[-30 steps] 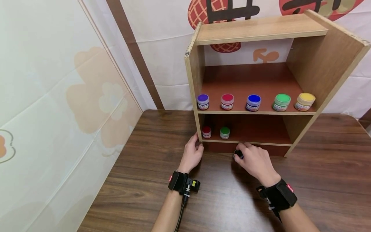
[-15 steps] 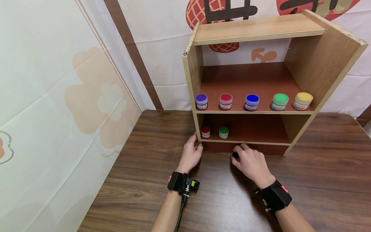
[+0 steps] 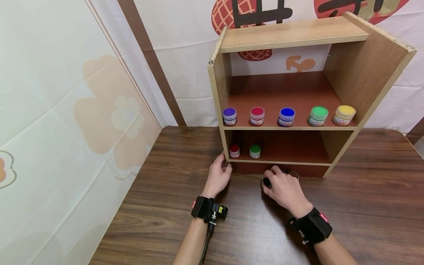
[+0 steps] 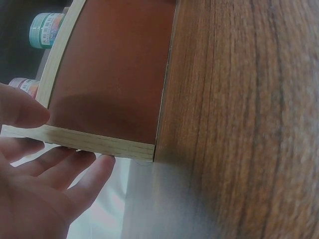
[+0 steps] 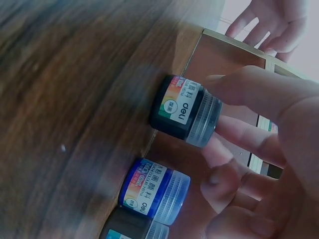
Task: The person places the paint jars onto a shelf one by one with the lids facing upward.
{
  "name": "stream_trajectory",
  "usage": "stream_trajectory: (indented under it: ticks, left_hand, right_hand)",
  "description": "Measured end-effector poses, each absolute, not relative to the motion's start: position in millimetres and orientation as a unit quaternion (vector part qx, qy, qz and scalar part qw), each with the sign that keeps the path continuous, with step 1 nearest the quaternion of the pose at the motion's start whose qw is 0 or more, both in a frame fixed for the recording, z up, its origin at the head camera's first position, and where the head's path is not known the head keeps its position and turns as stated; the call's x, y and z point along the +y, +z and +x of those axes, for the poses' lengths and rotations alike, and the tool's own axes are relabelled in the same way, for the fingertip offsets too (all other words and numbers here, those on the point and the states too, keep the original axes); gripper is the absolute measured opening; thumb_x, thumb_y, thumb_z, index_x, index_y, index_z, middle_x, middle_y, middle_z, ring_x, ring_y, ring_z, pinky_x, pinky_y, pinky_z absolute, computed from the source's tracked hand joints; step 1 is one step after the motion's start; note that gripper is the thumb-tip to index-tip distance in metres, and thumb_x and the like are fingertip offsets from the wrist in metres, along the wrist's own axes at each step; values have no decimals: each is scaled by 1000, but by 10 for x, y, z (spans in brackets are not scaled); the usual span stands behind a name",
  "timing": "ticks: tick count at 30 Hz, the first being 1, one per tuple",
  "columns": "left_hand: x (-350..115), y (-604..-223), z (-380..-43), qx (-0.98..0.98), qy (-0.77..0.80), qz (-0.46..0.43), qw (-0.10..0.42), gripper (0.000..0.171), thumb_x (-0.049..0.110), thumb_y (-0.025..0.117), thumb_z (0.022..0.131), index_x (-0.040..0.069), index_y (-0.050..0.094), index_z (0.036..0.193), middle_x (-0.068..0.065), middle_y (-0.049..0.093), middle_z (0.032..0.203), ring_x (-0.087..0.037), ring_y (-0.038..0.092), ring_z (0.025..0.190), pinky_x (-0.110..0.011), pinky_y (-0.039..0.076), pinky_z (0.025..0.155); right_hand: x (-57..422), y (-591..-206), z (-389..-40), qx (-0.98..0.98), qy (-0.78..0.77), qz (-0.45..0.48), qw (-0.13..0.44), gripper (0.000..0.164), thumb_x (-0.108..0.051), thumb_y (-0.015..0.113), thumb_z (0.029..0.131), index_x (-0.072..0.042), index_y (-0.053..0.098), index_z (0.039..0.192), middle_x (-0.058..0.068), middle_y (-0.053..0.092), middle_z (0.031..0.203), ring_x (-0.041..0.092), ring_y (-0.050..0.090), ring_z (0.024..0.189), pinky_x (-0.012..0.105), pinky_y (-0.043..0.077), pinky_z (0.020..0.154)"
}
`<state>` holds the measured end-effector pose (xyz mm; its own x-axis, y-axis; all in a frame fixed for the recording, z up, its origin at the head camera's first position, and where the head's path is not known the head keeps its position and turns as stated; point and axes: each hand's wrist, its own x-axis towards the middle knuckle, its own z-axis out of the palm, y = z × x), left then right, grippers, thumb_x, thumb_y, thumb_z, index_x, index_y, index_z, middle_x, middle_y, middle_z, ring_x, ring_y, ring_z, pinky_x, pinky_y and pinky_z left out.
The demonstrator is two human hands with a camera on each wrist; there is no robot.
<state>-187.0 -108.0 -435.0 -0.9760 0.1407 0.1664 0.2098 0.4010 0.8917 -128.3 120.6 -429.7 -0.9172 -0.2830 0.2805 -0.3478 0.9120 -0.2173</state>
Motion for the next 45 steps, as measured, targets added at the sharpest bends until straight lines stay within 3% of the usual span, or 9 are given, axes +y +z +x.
stream_trajectory:
  ticks: [10, 37, 45]
  left_hand:
    - [-1078, -4345, -1860, -841, -530, -103, 35, 55, 6, 50, 94, 6, 37, 147, -17, 45, 145, -28, 61, 113, -36, 52, 88]
    - [-1079, -4359, -1872, -845, -523, -103, 38, 55, 6, 49, 94, 7, 36, 148, -16, 45, 144, -26, 59, 117, -38, 52, 91]
    - [-1077, -4369, -1874, -842, -528, -107, 38, 55, 5, 49, 94, 8, 37, 148, -16, 45, 144, -26, 59, 116, -37, 52, 89]
  right_hand:
    - [1211, -4341, -1270, -968, 133, 169, 129, 27, -24, 75, 81, -12, 63, 102, 6, 57, 84, 14, 49, 60, 30, 39, 50]
    - [1220, -4319, -1292, -966, 131, 176, 135, 28, -22, 74, 81, -12, 62, 104, 7, 58, 89, 16, 53, 62, 30, 41, 51]
    - [1242, -4192, -1267, -963, 146, 176, 143, 24, -23, 72, 83, -12, 63, 103, 6, 58, 89, 12, 48, 59, 27, 36, 52]
